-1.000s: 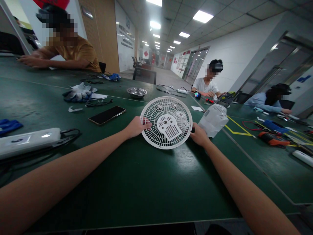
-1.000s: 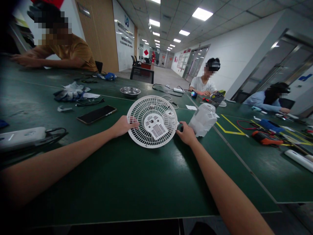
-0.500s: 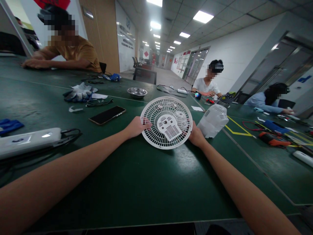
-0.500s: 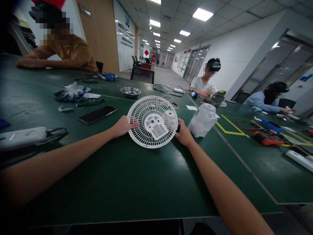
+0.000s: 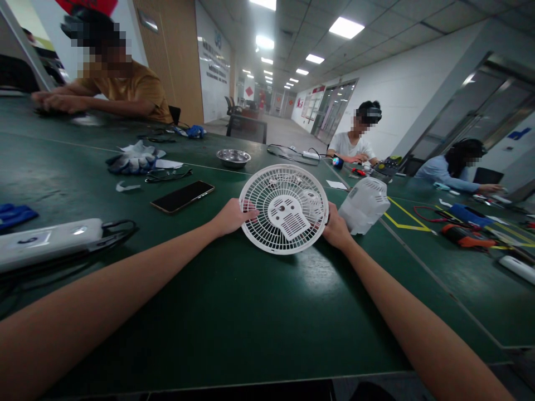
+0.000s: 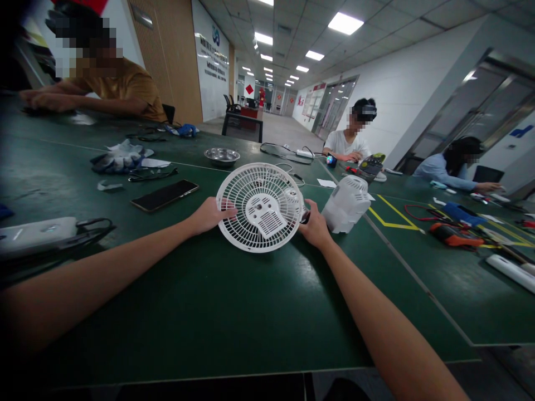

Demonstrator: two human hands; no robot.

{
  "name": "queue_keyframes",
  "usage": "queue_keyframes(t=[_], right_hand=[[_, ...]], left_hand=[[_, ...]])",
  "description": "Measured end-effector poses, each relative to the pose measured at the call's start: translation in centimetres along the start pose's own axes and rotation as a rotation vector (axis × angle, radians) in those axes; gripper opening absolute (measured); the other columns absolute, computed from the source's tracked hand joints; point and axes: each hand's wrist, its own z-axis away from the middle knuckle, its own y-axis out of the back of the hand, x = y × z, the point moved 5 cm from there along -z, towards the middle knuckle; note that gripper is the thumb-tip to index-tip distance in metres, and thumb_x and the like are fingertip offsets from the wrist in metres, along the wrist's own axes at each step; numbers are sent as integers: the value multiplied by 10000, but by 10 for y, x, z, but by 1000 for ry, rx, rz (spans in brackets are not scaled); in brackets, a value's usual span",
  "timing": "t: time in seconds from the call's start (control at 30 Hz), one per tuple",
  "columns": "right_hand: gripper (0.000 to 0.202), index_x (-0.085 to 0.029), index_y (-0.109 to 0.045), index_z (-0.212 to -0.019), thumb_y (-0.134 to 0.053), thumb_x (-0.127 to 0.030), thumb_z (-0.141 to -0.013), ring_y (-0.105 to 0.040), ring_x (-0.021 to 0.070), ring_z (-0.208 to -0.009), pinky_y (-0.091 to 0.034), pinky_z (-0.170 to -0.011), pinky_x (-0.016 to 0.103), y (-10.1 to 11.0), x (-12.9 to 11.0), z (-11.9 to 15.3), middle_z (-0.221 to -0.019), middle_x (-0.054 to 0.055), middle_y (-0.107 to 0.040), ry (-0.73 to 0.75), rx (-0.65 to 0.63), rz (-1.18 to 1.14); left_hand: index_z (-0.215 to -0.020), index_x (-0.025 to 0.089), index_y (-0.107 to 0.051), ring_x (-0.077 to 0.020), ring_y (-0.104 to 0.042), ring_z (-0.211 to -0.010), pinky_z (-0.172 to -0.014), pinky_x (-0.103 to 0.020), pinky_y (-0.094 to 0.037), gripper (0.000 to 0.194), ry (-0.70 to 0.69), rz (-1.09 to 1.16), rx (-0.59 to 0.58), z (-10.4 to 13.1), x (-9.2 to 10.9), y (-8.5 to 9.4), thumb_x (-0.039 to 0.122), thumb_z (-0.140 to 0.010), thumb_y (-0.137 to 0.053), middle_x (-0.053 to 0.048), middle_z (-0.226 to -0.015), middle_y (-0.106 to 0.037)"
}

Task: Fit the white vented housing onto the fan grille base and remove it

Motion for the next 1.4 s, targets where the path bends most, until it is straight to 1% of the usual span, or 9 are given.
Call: queue_keyframes(t=[0.27,0.4,0.6,0.73,0.87,1.13,1.27,1.33,1.4], right_hand=[[891,-129,-318,-1494,-722,-477,-780,-622,367,-1223,-470,-1075,495,-2,1,0,-1440,210,-553,59,-7,-11],[981,-111,-263,-1526,-734,-531,-775,-653,363,-1171,-498,-1034,488,-3,0,0,-1360,210,-612,62,-9,-23],[940,-130,-319,-1515,-715,-575,-787,-719,365,-945,-535,-918,506,3,4,-1,-1025,152,-737,-68,69,116],[952,-134,-329,-1505,-684,-649,-787,-689,436,-1053,-503,-927,564,15,9,0,-1134,233,-707,-194,159,301],[1049,-120,-251,-1552,-664,-704,-785,-693,453,-1009,-504,-880,578,16,19,1,-1134,282,-685,-285,84,403],[940,-167,-313,-1545,-657,-652,-817,-678,418,-994,-507,-862,556,21,11,3,-1245,283,-590,-285,143,428],[676,-174,-514,-1402,-541,-621,-895,-658,322,-930,-519,-871,491,33,-13,5,-1198,205,-616,-135,339,202],[641,-195,-560,-1347,-434,-668,-932,-642,249,-788,-545,-780,417,24,-19,5,-1020,119,-674,-96,215,-106],[685,-216,-591,-1310,-311,-727,-950,-622,215,-696,-544,-663,360,4,-24,7,-916,75,-691,-106,-44,-406]], left_hand=[[-777,171,-714,-217,-693,-770,-817,-398,-525,252,-17,-16,20,0,2,0,382,-894,-639,-68,-811,-749],[-796,169,-712,-214,-699,-780,-817,-390,-531,239,-19,7,12,-1,1,-1,377,-894,-646,-69,-826,-756],[-776,176,-707,-220,-696,-787,-826,-402,-535,256,7,-4,10,0,1,0,395,-894,-648,-62,-815,-749],[-794,176,-709,-225,-704,-803,-817,-398,-540,253,13,12,2,0,2,0,398,-896,-645,-72,-848,-756],[-787,178,-705,-225,-707,-805,-829,-401,-540,251,3,9,0,0,2,0,395,-895,-641,-66,-840,-755],[-785,177,-704,-222,-702,-795,-814,-391,-534,248,-1,2,6,1,2,0,390,-894,-637,-69,-841,-758],[-764,183,-699,-220,-697,-786,-820,-393,-526,264,-18,-15,1,0,2,0,398,-901,-630,-59,-814,-751],[-773,185,-702,-220,-697,-792,-825,-396,-527,270,-9,-19,-7,-1,1,0,409,-903,-627,-52,-819,-751],[-776,185,-706,-222,-697,-802,-830,-397,-527,265,-7,-29,-8,-1,0,0,406,-902,-629,-51,-830,-749]])
